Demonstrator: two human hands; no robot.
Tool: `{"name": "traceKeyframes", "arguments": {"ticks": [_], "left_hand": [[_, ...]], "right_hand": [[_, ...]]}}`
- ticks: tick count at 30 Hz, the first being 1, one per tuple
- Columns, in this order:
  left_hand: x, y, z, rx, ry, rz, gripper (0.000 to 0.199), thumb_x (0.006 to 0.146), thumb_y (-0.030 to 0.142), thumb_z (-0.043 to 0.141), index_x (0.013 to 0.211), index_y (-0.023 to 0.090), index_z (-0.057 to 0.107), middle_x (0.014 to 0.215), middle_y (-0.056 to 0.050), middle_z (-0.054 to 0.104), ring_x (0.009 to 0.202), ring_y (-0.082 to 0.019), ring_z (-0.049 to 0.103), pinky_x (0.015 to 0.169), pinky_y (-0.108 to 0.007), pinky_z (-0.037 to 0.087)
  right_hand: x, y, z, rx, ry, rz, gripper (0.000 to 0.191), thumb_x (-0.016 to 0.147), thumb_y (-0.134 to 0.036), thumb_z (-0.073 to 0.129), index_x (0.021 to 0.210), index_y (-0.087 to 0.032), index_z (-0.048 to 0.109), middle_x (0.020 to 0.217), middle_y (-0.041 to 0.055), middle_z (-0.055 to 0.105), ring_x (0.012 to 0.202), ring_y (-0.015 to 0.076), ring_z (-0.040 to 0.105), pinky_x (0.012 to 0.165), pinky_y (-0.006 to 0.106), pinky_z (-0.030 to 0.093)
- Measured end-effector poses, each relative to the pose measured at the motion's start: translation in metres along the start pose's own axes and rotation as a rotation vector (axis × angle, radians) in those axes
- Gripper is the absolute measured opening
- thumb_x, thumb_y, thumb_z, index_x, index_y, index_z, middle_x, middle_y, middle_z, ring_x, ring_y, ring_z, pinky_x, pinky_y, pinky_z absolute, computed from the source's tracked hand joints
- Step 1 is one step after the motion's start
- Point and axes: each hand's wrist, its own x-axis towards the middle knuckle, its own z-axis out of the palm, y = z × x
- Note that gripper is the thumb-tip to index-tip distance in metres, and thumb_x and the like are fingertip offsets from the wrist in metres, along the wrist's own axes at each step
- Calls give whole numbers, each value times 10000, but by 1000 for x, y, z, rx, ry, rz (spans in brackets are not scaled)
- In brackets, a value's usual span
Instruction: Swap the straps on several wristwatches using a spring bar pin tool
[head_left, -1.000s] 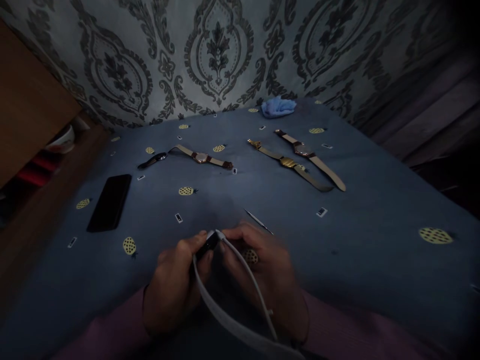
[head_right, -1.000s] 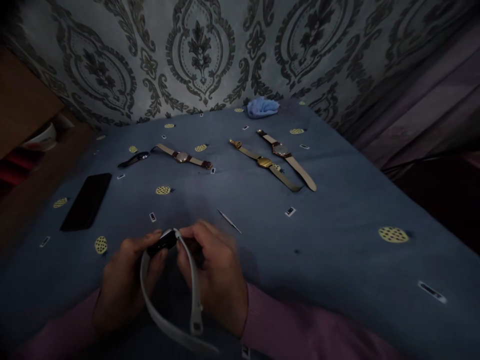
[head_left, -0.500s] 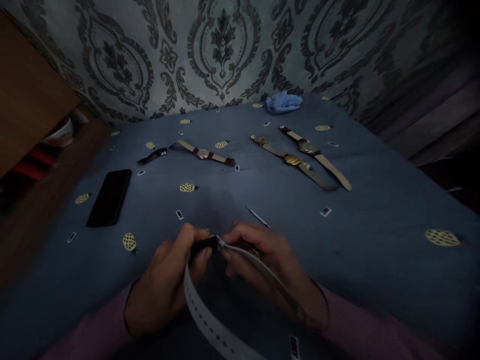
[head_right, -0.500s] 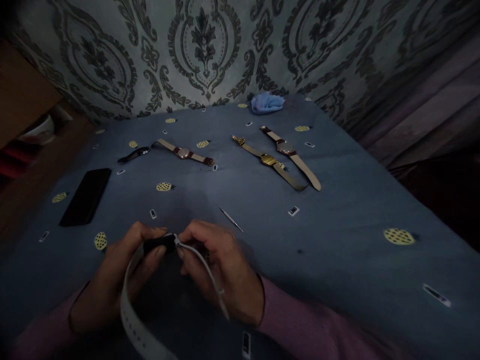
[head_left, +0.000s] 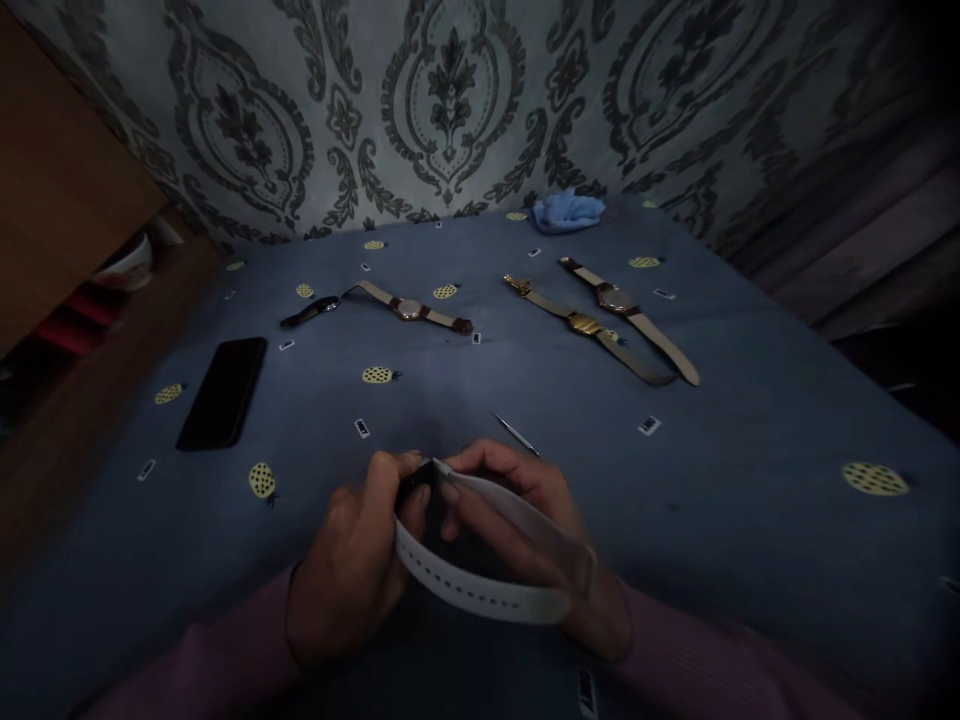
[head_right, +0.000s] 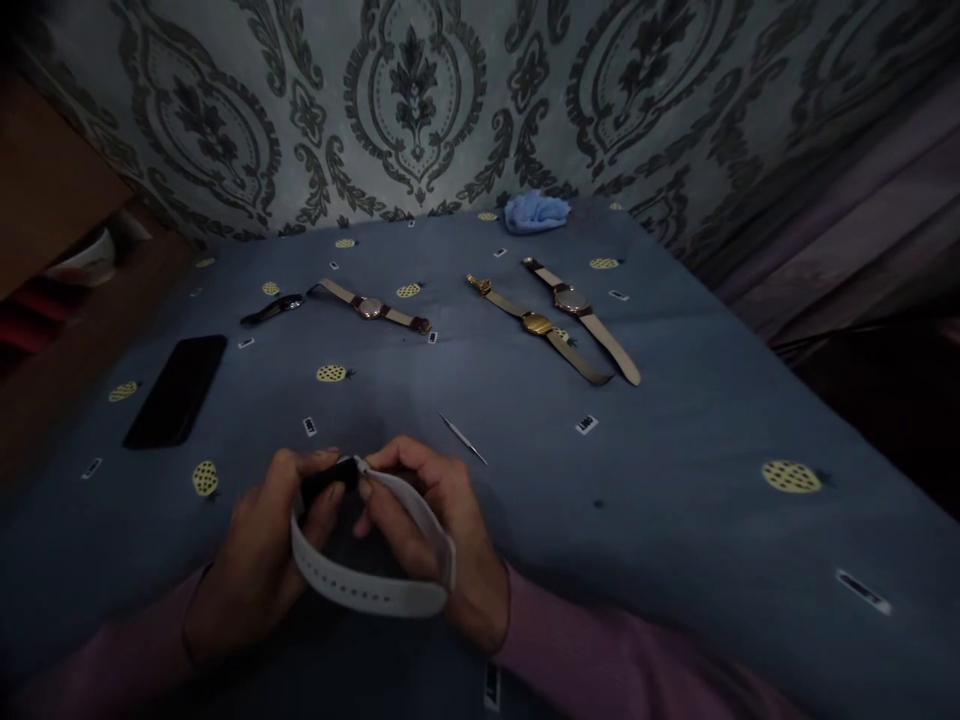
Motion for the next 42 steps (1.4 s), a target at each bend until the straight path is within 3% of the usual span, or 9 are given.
{"name": "traceKeyframes", "arguments": {"ticks": [6,12,18,24,31,36,42], "left_hand": [[7,-8,-9,-158,-95,-50,52,979,249,456,1007,224,492,746,16,586,621,-127,563,588,-247,431],[13,-17,-12,-401,-161,-229,180,959,394,503,1016,223,514,702,27,524,569,-108,491,518,-216,394],[16,-18,-14,-513,-148,-293,217,934,424,542,948,208,522,666,35,520,539,-92,472,494,-194,368],[19,-19,-14,-661,-219,-312,240,912,426,559,964,202,489,591,61,478,468,-74,387,443,-180,313],[18,-26,-12,-746,-259,-369,216,936,400,539,940,186,505,573,61,463,453,-62,372,424,-173,284],[19,-25,-17,-870,-323,-443,252,943,426,529,1025,188,543,564,64,457,448,-59,375,420,-169,265],[20,-23,-21,-974,-376,-389,239,886,329,643,1040,182,533,650,53,489,479,-47,405,442,-170,286]], "right_hand": [[2,-12,0,-47,36,64,267,718,-408,769,760,-191,621,602,-23,626,557,128,615,548,252,508],[8,-9,-1,21,74,108,325,561,-351,869,724,-186,642,617,-28,644,519,98,583,513,222,506],[8,-5,-1,-26,56,87,262,637,-330,819,811,-183,690,661,1,684,590,136,668,597,268,572],[7,-1,-3,-64,64,2,271,734,-247,705,996,-193,670,731,-19,653,569,116,677,563,247,572],[8,-5,-2,-50,1,13,187,754,-248,713,918,-181,651,690,-27,633,545,102,646,527,224,536],[9,-4,-7,74,-35,55,235,761,-282,754,935,-186,630,661,-28,652,567,113,658,532,215,527],[8,-2,-10,145,-21,61,265,780,-280,760,994,-182,639,708,-7,688,590,110,661,535,208,518]]}}
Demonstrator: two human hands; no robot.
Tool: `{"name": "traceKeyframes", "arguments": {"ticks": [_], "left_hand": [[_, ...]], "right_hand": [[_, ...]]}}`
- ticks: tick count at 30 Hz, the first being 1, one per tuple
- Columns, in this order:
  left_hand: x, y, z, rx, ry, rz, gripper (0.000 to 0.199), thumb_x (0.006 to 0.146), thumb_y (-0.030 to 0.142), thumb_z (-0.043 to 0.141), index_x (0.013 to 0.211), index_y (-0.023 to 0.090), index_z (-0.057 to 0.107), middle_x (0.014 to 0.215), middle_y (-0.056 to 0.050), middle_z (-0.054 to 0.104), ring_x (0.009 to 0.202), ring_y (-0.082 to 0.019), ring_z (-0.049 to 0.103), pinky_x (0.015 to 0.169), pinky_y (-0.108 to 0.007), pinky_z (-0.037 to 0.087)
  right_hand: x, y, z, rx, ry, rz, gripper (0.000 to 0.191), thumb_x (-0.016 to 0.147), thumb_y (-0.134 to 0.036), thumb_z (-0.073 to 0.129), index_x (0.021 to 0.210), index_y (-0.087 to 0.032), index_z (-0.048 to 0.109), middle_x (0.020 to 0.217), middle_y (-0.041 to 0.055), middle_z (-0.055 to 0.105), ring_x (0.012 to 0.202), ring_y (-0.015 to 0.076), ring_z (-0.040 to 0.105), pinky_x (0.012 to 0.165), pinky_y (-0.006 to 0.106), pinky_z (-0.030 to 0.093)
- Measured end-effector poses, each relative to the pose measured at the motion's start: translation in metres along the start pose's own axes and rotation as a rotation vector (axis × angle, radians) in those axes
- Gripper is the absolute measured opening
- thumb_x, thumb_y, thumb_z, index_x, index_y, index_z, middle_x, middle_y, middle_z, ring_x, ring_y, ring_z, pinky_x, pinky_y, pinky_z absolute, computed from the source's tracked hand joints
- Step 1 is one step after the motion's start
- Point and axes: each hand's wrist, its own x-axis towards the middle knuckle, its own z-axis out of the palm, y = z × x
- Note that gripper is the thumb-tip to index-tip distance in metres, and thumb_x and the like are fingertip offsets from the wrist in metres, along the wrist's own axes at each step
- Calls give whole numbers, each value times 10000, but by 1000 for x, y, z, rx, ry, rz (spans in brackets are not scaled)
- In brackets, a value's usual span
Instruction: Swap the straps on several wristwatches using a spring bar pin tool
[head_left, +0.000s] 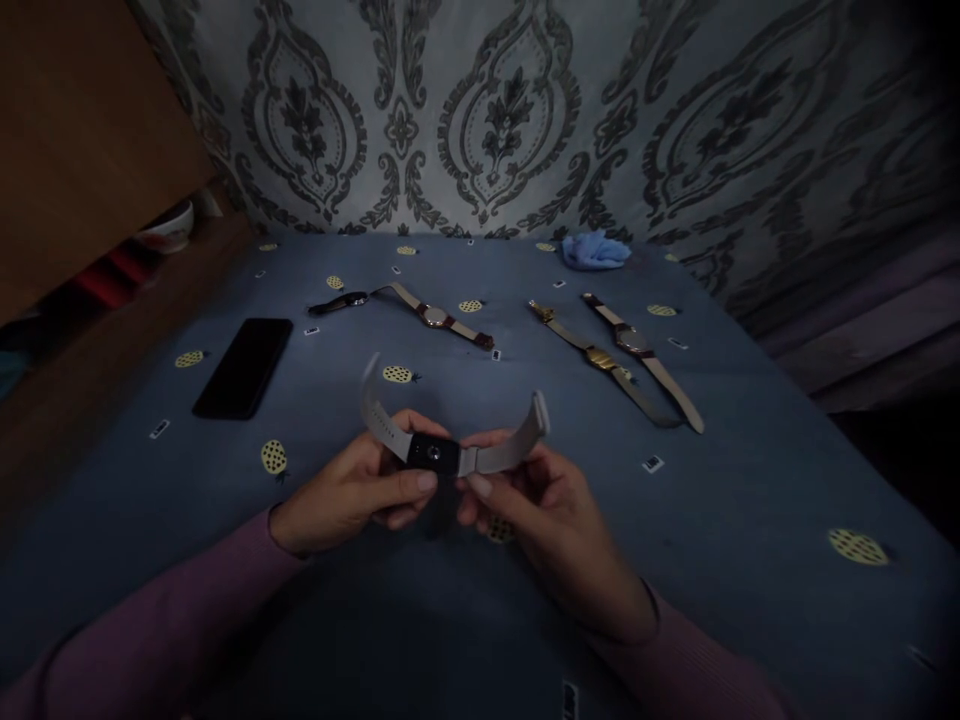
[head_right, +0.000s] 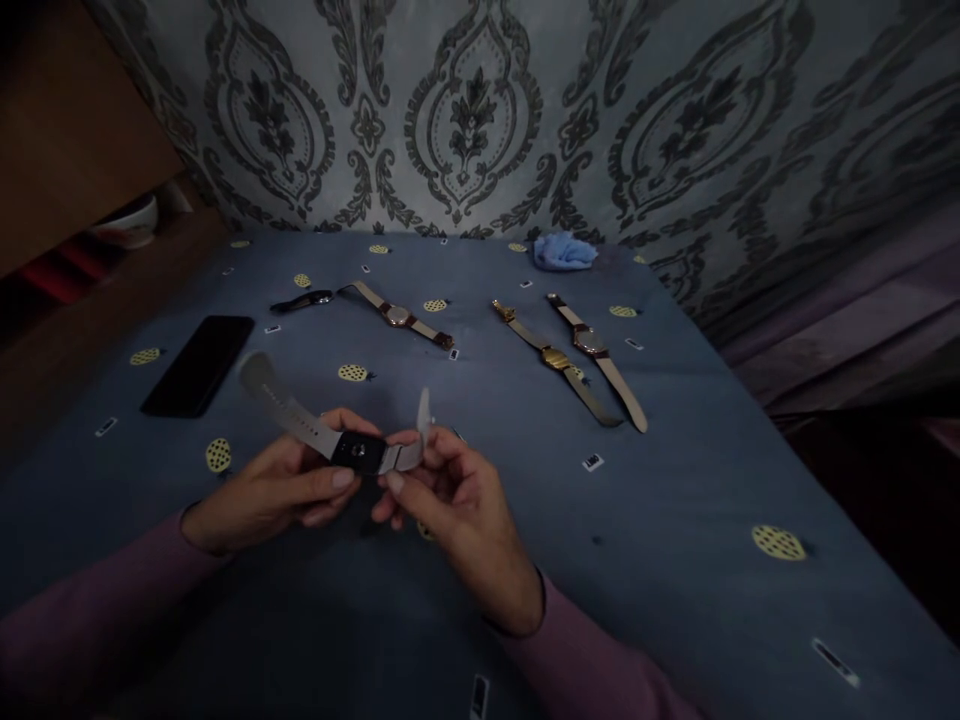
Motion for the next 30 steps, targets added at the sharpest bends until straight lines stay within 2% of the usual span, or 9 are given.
{"name": "traceKeyframes", "arguments": {"ticks": [3,9,14,18,24,27,30], "left_hand": [[0,-3,-3,-10,8,-7,243,898,342,632,1042,172,536,641,50,501,471,-46,423,428,-157,298],[3,-3,-4,-55,19,-48,359,878,454,642,1050,155,541,593,55,545,384,-34,436,369,-136,301],[5,0,-1,-74,54,-80,473,831,572,640,999,134,580,543,52,553,352,-39,450,343,-133,248],[6,-2,0,-96,52,-97,483,826,592,632,969,132,594,521,48,566,332,-45,456,327,-134,232],[7,-6,3,-134,75,-148,461,840,590,610,961,147,582,484,56,570,302,-56,460,296,-128,214],[7,-8,5,-173,54,-174,421,873,567,573,870,146,586,472,52,567,286,-54,453,284,-126,200],[7,-10,6,-224,34,-203,476,908,553,521,702,126,574,460,29,558,273,-45,440,276,-129,171]], "right_hand": [[0,0,0,14,1,-6,279,758,-294,781,972,-180,642,741,-1,693,589,114,665,525,213,516],[1,0,0,16,-13,-29,254,763,-315,783,946,-184,665,674,-12,670,581,113,653,500,198,497],[1,0,0,12,0,-18,257,746,-338,796,909,-175,683,711,4,691,577,101,641,491,188,491],[2,1,0,-12,4,-24,252,760,-357,785,895,-173,675,632,-8,674,542,97,626,481,184,481],[5,5,-1,-14,-8,-21,246,755,-376,783,808,-172,655,622,-20,663,448,77,592,406,168,442],[7,6,-1,33,-31,41,292,741,-422,785,779,-169,644,591,-29,658,365,51,533,347,149,388],[9,5,0,87,-31,136,343,701,-452,809,768,-159,643,538,-43,640,307,27,470,302,124,313]]}}
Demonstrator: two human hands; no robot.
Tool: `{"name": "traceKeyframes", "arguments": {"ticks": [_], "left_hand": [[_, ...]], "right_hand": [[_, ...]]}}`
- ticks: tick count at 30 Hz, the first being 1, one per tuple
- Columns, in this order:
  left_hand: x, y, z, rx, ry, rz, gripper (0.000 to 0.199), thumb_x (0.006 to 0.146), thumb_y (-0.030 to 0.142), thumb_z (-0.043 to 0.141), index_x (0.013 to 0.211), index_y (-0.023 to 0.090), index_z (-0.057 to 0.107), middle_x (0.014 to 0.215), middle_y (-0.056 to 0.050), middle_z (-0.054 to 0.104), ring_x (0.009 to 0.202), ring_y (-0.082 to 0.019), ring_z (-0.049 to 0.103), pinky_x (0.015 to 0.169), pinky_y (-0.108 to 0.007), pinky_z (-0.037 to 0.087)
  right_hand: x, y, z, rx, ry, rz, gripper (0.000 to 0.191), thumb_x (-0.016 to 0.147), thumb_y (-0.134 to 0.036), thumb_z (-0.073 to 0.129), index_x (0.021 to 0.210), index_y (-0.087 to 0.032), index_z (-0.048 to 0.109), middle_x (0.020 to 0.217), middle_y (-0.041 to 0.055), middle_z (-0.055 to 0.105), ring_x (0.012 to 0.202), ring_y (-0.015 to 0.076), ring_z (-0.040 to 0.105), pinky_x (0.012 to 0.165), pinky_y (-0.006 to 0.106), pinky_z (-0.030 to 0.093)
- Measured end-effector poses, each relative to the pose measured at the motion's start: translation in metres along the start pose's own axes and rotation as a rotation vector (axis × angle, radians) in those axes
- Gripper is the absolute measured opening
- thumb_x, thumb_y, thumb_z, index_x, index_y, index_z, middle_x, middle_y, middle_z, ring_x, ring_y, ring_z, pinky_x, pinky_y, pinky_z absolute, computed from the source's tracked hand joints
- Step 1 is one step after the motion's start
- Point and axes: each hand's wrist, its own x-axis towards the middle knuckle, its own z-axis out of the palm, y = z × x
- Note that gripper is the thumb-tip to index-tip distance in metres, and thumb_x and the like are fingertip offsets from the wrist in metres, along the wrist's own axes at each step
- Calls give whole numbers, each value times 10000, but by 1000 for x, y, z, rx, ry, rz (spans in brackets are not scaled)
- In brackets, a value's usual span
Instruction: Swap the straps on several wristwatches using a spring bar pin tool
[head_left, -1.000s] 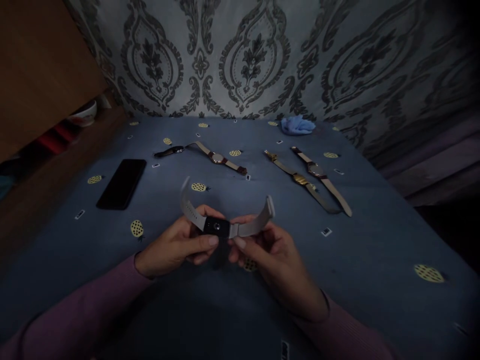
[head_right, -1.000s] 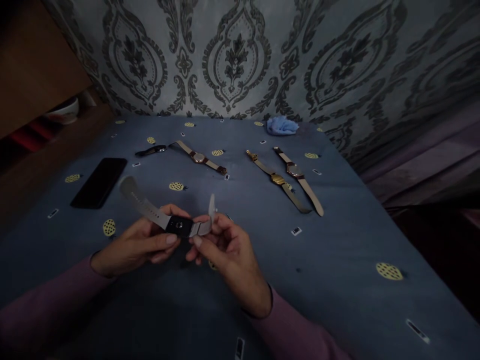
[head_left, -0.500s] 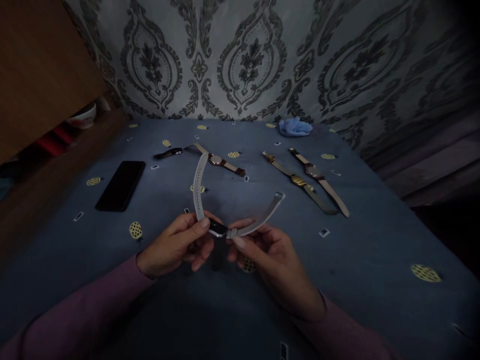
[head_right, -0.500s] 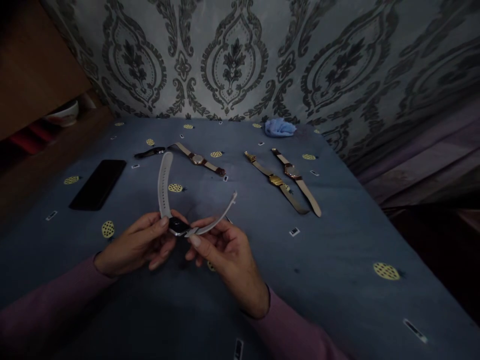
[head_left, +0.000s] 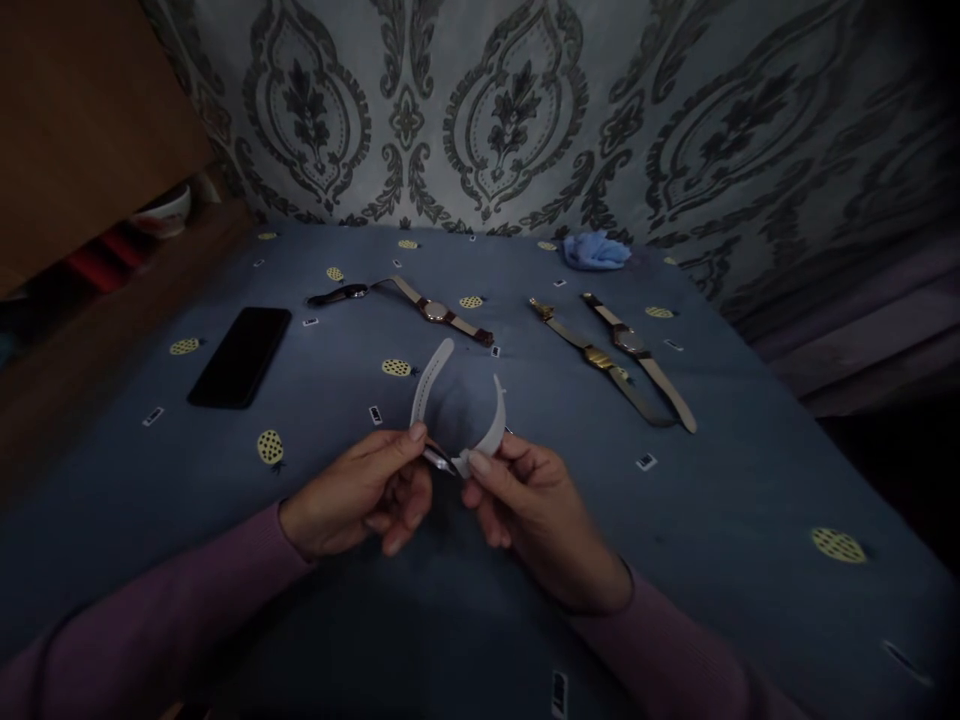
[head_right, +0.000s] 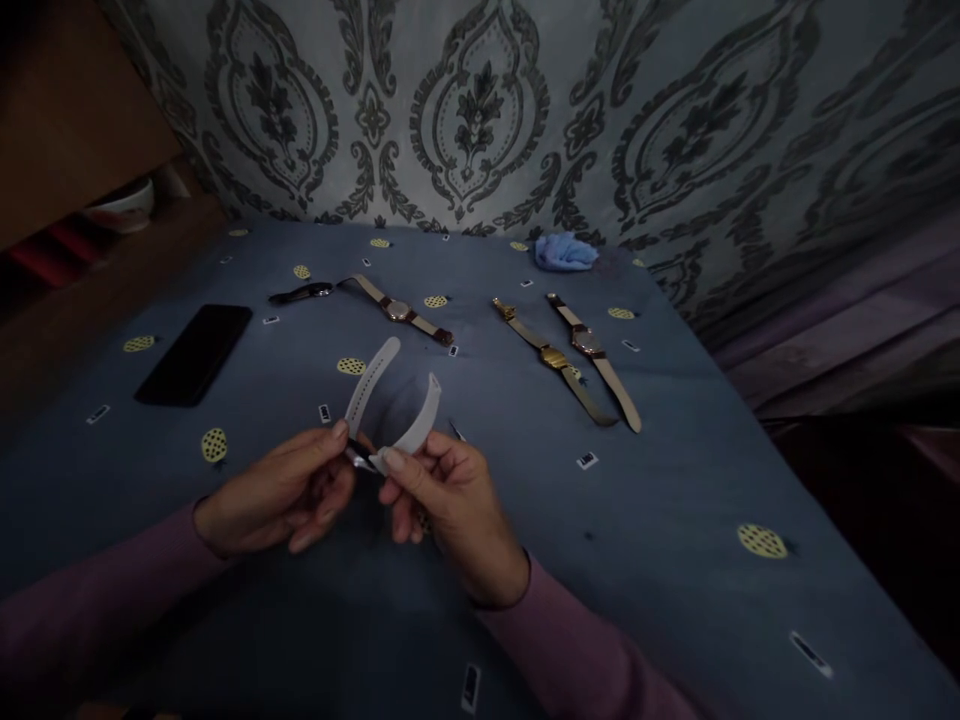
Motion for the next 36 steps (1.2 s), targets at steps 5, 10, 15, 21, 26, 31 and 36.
{"name": "traceKeyframes", "arguments": {"ticks": [5,10,15,21,26,31,36], "left_hand": [[-1,-3,2,-66,1,-79,672,990,527,342,508,103,540,403,4,489,255,-34,416,273,-144,129],[-1,-5,4,-113,-16,-103,695,994,541,315,501,106,540,396,12,466,253,-33,412,273,-152,119],[0,-5,4,-122,-19,-123,725,1015,520,238,500,102,532,385,8,456,245,-25,393,268,-151,100],[0,-4,7,-149,40,-145,632,1016,511,259,616,115,546,426,17,521,241,-36,415,265,-140,102],[0,-5,6,-153,-1,-141,606,1019,512,232,667,128,542,428,18,517,245,-41,411,272,-154,92],[0,1,5,-108,88,-148,485,970,523,420,787,110,599,564,-24,602,391,-59,527,305,-136,113],[-2,8,5,-10,246,-109,346,894,451,602,841,109,608,787,-65,655,647,-118,661,340,-120,260]], "right_hand": [[1,-2,2,89,-15,110,340,683,-429,831,775,-149,662,518,-53,628,293,-1,421,288,96,265],[2,0,2,201,-37,173,310,675,-382,849,749,-153,654,500,-69,601,297,-23,376,294,67,240],[1,1,1,216,-54,184,298,697,-374,836,736,-152,641,495,-70,592,297,-28,324,303,67,237],[2,1,4,227,-13,188,307,651,-346,868,780,-150,669,491,-69,583,326,-23,320,328,70,236],[3,1,6,192,17,200,309,631,-358,876,750,-157,674,497,-67,572,340,-16,305,336,90,228],[2,-3,1,60,73,123,327,646,-414,857,746,-164,670,562,-44,592,421,20,408,382,119,314],[4,-6,-9,-213,114,43,392,656,-459,829,762,-160,598,605,-18,637,411,52,492,383,167,373]]}}
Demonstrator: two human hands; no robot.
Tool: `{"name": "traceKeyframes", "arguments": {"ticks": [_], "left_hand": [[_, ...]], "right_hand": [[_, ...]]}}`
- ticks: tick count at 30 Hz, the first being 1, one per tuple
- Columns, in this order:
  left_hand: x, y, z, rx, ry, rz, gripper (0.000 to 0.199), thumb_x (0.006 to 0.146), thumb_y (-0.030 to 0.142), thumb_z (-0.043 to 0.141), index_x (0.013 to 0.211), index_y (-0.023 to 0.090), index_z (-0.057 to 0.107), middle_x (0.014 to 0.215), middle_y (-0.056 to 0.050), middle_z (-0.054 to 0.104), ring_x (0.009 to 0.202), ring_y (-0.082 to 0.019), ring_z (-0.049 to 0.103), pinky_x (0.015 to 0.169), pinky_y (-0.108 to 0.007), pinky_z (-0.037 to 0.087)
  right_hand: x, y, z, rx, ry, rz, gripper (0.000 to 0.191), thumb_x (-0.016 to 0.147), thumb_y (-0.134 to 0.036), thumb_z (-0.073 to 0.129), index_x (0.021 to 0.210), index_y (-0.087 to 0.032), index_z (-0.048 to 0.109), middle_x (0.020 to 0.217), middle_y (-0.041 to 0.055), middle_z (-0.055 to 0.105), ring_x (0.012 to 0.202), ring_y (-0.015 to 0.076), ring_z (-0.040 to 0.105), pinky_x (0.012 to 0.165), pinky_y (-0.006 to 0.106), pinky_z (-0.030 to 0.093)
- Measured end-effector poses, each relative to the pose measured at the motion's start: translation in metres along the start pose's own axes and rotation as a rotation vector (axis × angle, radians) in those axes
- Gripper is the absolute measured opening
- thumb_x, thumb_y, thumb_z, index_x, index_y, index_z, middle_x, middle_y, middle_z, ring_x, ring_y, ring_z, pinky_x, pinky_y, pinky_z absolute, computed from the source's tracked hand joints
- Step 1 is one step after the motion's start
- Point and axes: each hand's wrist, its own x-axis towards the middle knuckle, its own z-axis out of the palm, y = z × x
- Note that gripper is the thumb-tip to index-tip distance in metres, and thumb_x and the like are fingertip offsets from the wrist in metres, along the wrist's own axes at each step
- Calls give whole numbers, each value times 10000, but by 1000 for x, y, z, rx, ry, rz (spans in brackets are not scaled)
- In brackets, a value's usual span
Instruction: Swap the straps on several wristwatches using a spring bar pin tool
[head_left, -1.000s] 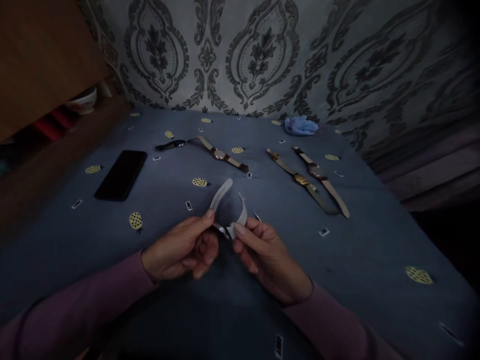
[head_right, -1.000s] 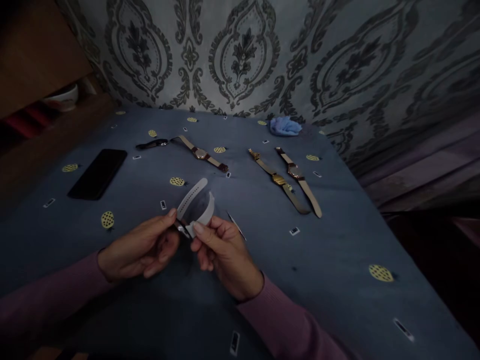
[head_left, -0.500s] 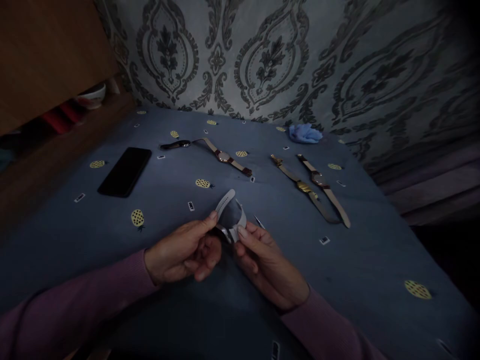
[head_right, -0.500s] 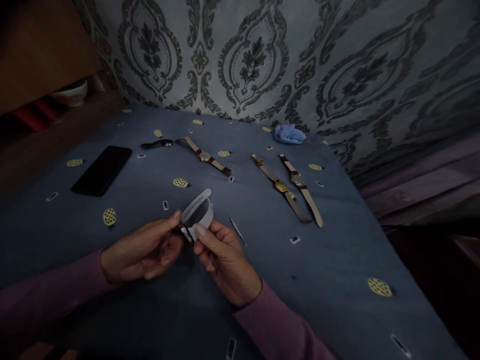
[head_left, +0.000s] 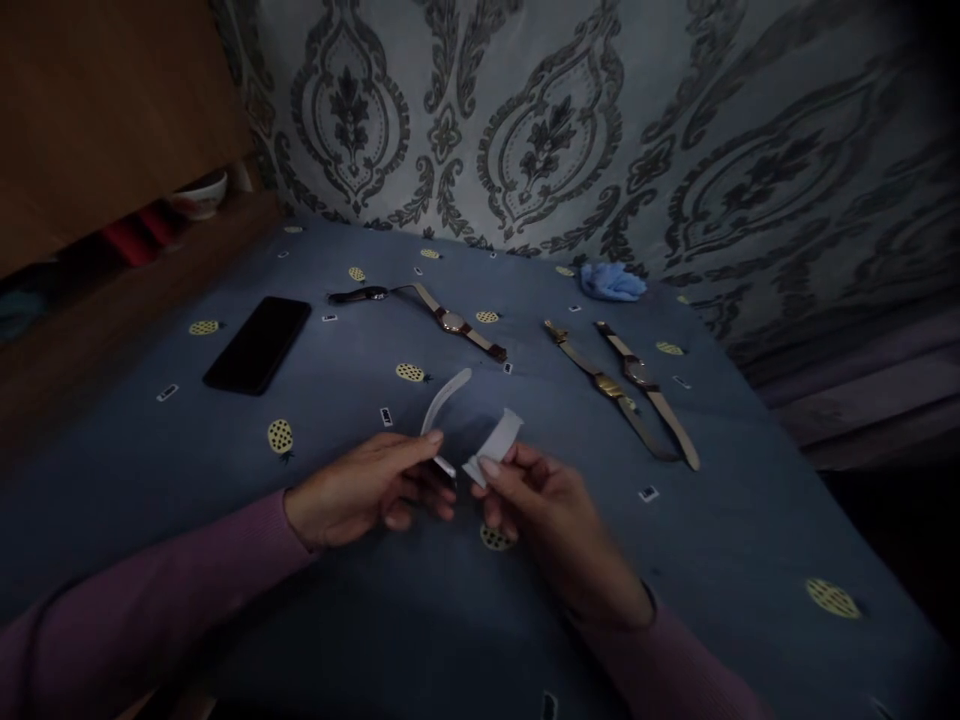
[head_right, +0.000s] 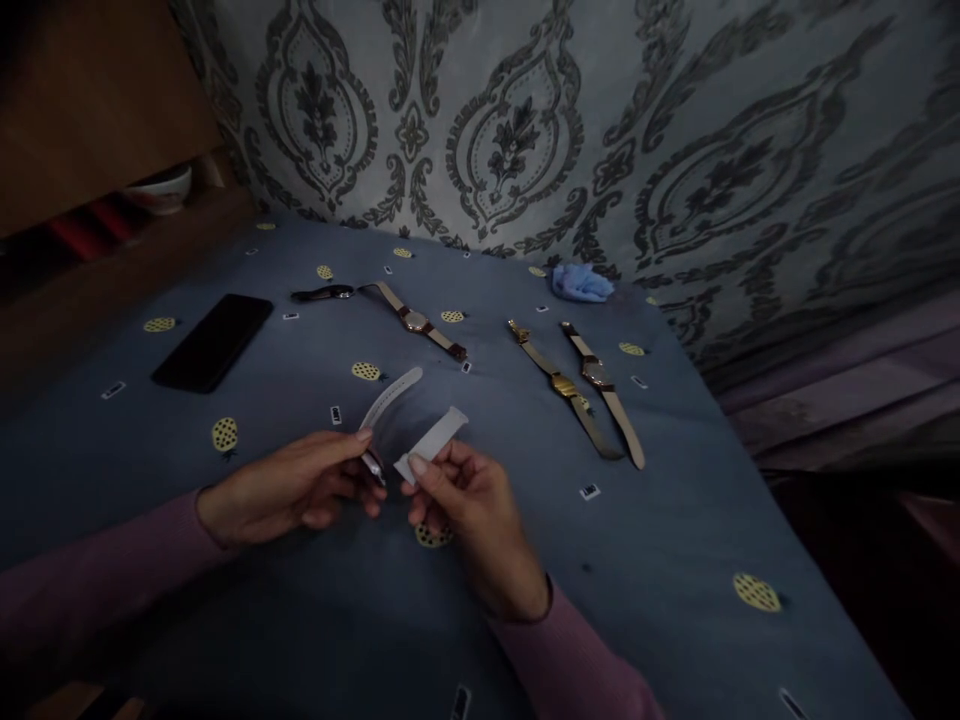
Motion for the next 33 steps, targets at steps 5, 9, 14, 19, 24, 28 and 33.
{"name": "traceKeyframes", "arguments": {"ticks": [5,9,14,19,24,28,33], "left_hand": [[4,9,-14,388,81,97,392,826,506,656,762,127,580,678,-31,647,488,-112,609,337,-154,287],[5,14,-21,817,135,197,472,859,556,575,632,142,566,529,1,580,362,-87,499,373,-193,298],[-1,13,-21,1120,294,508,509,859,492,617,495,189,432,460,26,437,424,-105,420,449,-233,244],[-7,22,-33,1105,162,609,301,874,466,623,985,195,553,647,37,546,545,-137,497,511,-220,322],[-11,33,-47,1252,-85,607,328,952,274,492,1271,292,562,1075,-28,662,977,-203,598,817,-274,434],[-3,34,-52,1320,-142,678,243,942,217,489,1099,242,674,1009,-39,670,885,-185,606,799,-273,427],[-2,44,-44,1438,-81,781,177,932,282,535,945,223,701,952,-46,583,882,-191,524,762,-276,411]], "right_hand": [[2,6,-6,-323,59,-18,438,693,-462,769,807,-233,413,547,-58,619,346,114,526,341,214,393],[1,2,-13,-729,53,-229,233,820,-334,649,772,-233,444,516,-67,545,404,109,496,406,221,371],[3,-5,-24,-1203,-129,-550,191,861,-178,592,1042,-220,638,904,59,622,675,164,611,569,276,475],[7,-13,-31,-1324,-273,-634,137,849,-99,579,925,-191,645,1270,129,515,806,191,642,626,311,529],[7,-22,-35,-1266,-416,-550,130,913,-119,505,859,-213,577,939,42,595,680,147,607,604,272,476],[6,-26,-39,-1139,-433,-515,168,953,-226,493,821,-212,596,842,31,590,682,153,585,619,271,448],[0,-37,-34,-760,-196,-515,174,861,-387,664,840,-215,675,777,33,628,667,159,561,602,275,446]]}}
